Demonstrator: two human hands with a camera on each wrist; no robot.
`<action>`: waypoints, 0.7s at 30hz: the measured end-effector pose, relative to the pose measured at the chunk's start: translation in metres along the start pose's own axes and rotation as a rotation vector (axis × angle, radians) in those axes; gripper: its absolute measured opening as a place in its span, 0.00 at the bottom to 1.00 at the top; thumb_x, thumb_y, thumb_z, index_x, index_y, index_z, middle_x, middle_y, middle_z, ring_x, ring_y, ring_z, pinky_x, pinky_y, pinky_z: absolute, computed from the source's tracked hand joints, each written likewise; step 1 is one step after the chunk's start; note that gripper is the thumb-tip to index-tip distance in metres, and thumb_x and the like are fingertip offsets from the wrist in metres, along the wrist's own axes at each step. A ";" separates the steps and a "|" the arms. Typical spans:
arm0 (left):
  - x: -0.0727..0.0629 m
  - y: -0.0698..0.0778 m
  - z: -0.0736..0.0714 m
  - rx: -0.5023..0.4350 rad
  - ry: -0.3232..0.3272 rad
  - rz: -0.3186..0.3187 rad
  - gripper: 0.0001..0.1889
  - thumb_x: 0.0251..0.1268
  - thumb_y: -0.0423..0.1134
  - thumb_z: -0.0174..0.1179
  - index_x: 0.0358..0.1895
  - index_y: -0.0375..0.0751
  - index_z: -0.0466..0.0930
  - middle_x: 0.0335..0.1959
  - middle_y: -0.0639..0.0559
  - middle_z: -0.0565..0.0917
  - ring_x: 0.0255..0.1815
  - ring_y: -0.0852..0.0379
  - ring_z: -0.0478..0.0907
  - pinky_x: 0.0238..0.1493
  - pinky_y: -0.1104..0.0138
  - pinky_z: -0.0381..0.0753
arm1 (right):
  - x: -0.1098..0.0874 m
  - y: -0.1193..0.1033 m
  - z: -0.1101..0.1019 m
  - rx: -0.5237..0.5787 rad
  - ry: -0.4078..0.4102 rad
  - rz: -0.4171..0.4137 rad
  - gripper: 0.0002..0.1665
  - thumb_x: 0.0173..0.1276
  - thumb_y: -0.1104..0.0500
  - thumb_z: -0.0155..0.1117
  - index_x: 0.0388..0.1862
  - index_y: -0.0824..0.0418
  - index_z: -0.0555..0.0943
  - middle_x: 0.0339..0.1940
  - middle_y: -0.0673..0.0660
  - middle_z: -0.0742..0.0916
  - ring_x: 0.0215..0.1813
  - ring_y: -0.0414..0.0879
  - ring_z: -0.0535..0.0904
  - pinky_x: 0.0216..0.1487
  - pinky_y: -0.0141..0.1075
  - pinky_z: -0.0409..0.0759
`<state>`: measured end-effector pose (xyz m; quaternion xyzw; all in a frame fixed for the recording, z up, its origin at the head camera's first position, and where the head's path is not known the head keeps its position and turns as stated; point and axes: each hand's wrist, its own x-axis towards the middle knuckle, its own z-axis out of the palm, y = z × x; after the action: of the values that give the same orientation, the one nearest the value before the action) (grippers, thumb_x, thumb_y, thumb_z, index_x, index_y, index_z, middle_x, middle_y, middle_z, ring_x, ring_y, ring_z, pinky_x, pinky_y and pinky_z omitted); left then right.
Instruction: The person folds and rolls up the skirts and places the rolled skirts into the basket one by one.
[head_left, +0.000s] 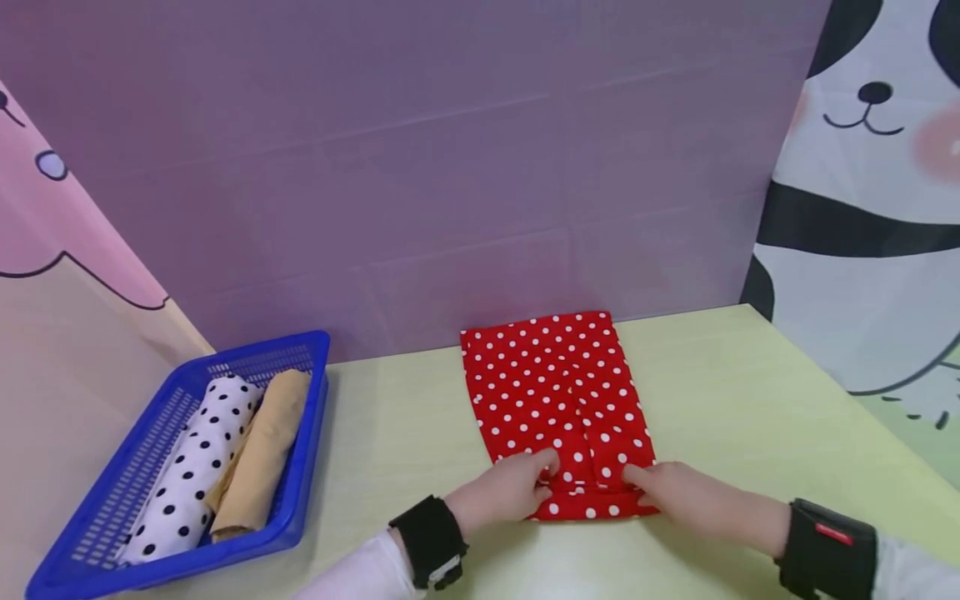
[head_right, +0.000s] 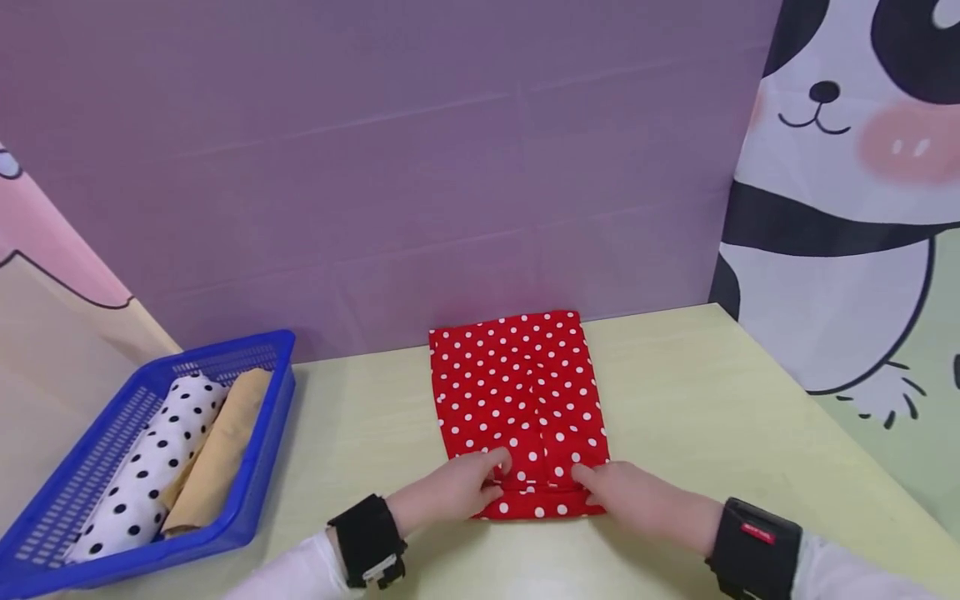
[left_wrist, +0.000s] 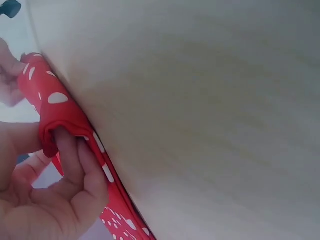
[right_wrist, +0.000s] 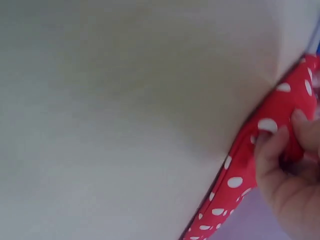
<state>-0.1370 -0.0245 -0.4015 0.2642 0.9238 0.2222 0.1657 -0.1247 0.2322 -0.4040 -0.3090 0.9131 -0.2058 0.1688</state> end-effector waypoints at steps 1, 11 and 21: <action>0.001 0.000 0.000 0.001 0.001 0.008 0.12 0.59 0.37 0.65 0.36 0.48 0.69 0.25 0.59 0.73 0.23 0.66 0.70 0.28 0.77 0.71 | 0.001 0.002 -0.002 0.042 -0.015 0.005 0.14 0.60 0.53 0.68 0.41 0.52 0.73 0.35 0.39 0.81 0.34 0.31 0.74 0.35 0.27 0.76; 0.001 0.005 0.000 0.132 0.058 0.006 0.07 0.53 0.39 0.69 0.31 0.46 0.80 0.22 0.60 0.77 0.22 0.66 0.69 0.27 0.77 0.70 | 0.005 0.001 -0.012 0.108 0.100 0.162 0.10 0.56 0.59 0.70 0.23 0.56 0.76 0.20 0.45 0.78 0.22 0.37 0.70 0.25 0.29 0.72; -0.003 0.015 0.003 0.609 0.072 0.169 0.25 0.44 0.52 0.73 0.50 0.57 0.81 0.44 0.59 0.80 0.45 0.63 0.75 0.50 0.65 0.77 | 0.012 -0.022 -0.005 -0.506 0.257 -0.022 0.21 0.44 0.54 0.79 0.38 0.58 0.82 0.34 0.52 0.78 0.37 0.42 0.73 0.36 0.34 0.80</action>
<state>-0.1273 -0.0135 -0.3962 0.3695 0.9279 -0.0425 0.0273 -0.1246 0.2096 -0.3916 -0.3227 0.9458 -0.0107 -0.0333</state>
